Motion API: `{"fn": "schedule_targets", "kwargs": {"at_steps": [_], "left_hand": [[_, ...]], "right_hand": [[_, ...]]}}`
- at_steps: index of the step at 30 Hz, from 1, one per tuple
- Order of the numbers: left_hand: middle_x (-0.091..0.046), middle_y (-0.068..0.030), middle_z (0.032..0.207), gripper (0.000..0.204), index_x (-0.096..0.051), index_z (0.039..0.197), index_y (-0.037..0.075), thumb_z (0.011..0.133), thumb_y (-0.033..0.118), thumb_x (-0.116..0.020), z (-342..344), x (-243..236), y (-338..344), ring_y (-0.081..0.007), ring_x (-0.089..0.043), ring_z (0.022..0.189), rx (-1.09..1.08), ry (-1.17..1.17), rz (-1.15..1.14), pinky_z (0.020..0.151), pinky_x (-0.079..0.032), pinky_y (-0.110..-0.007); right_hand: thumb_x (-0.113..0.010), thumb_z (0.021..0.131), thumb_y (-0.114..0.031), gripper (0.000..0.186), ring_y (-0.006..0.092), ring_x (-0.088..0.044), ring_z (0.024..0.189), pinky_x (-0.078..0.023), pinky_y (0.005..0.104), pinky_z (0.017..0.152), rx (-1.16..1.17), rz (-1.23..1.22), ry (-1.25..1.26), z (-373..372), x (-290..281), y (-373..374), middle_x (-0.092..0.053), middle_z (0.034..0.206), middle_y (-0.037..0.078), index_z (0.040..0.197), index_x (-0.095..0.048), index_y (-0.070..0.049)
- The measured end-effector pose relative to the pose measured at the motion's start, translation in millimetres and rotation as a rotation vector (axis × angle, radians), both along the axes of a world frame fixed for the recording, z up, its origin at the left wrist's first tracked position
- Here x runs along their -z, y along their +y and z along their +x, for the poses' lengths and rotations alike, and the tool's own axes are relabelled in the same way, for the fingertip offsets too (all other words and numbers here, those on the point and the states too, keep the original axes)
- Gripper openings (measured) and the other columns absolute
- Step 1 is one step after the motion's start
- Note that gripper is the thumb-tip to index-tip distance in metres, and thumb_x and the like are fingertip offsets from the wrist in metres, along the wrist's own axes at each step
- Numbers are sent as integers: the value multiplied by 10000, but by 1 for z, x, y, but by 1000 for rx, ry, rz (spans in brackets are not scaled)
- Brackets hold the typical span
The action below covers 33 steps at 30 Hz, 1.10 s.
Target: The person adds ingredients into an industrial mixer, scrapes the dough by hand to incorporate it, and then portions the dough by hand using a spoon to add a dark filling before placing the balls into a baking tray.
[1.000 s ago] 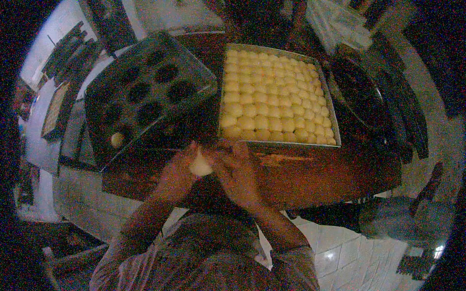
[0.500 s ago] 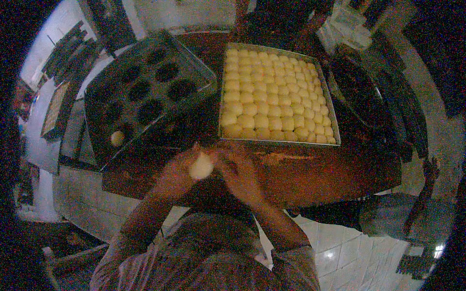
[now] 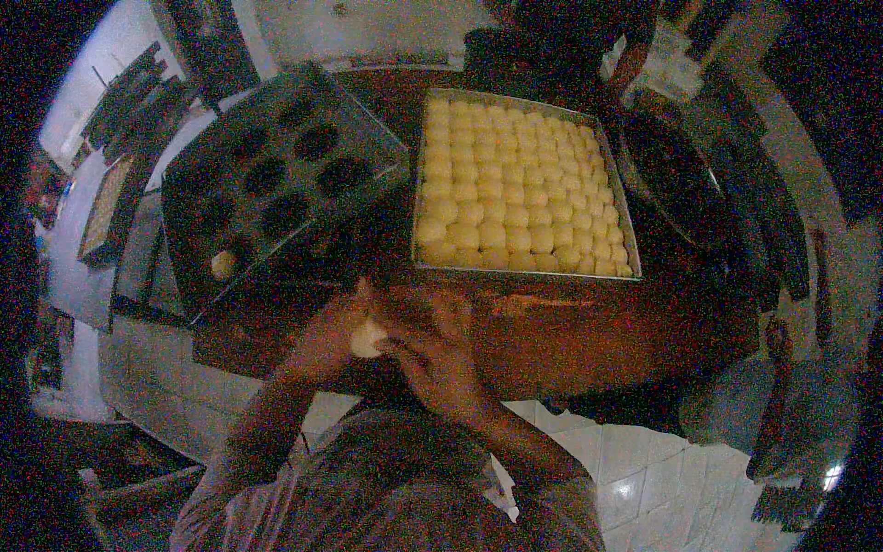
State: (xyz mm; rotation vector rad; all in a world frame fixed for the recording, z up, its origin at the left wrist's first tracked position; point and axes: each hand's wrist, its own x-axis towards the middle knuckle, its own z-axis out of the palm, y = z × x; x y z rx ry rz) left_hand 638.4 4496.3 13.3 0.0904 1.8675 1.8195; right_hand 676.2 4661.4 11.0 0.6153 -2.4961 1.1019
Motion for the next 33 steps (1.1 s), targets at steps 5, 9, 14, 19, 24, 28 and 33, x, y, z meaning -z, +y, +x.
{"fn": "schedule_targets", "kwargs": {"at_steps": [5, 9, 14, 19, 24, 28, 33], "left_hand": [[-559, -141, 1153, 731, -417, 1289, 44, 893, 621, -205, 1, -33, 5, -224, -521, 1031, 38, -162, 357, 917, -399, -339], [-411, -112, 1334, 584, -309, 1354, 53, 923, 446, -329, -37, 23, -10, -229, -323, 1258, 132, -283, 1027, 1059, -214, -415], [-447, -122, 1296, 762, -240, 1382, 87, 791, 266, -687, 0, 36, 8, -211, -382, 1224, -43, 240, 646, 997, -344, -355], [-493, -70, 1155, 672, -374, 1228, 66, 689, 108, -774, 3, 27, 13, -151, -483, 1074, -181, 434, 238, 928, -388, -288], [-574, -82, 981, 603, -406, 1154, 33, 691, 144, -777, -6, 73, 1, -174, -552, 945, -409, 906, -560, 839, -454, -290], [-607, -119, 943, 507, -504, 1084, 24, 648, 74, -760, -17, 83, -1, -251, -573, 937, -460, 497, 3, 858, -451, -356], [-604, -163, 960, 313, -603, 918, 22, 640, 152, -666, -21, 77, -8, -369, -542, 936, -340, 1110, -405, 847, -423, -448]], "right_hand": [[-656, 770, -79, 154, 256, -537, 999, -448, 361, 829, -135, -16, -168, 18, 11, -11, -577, 1060, 92, 923, -650, -75], [-671, 774, -96, 158, 248, -577, 955, -490, 370, 795, -176, -373, -594, 13, 7, -16, -593, 1025, 72, 921, -611, -92], [-654, 806, -115, 152, 186, -574, 894, -500, 318, 767, 69, -1346, -859, 2, -2, -17, -596, 938, 49, 937, -578, -95], [-579, 842, -97, 207, 155, -581, 831, -480, 274, 752, 31, -1135, -795, -19, 10, -51, -599, 958, 63, 1041, -549, -50], [-518, 877, -92, 284, 196, -573, 934, -446, 302, 837, -53, -277, -577, -25, 21, -21, -596, 1026, 111, 1152, -524, -20], [-517, 878, -115, 347, 259, -530, 1042, -415, 362, 901, 18, -123, -232, -26, 10, -8, -545, 1145, 166, 1216, -496, -38], [-634, 778, -153, 452, 318, -476, 1095, -389, 411, 937, -100, 150, 88, -11, -19, -32, -458, 1254, 153, 1210, -518, -92]]}}
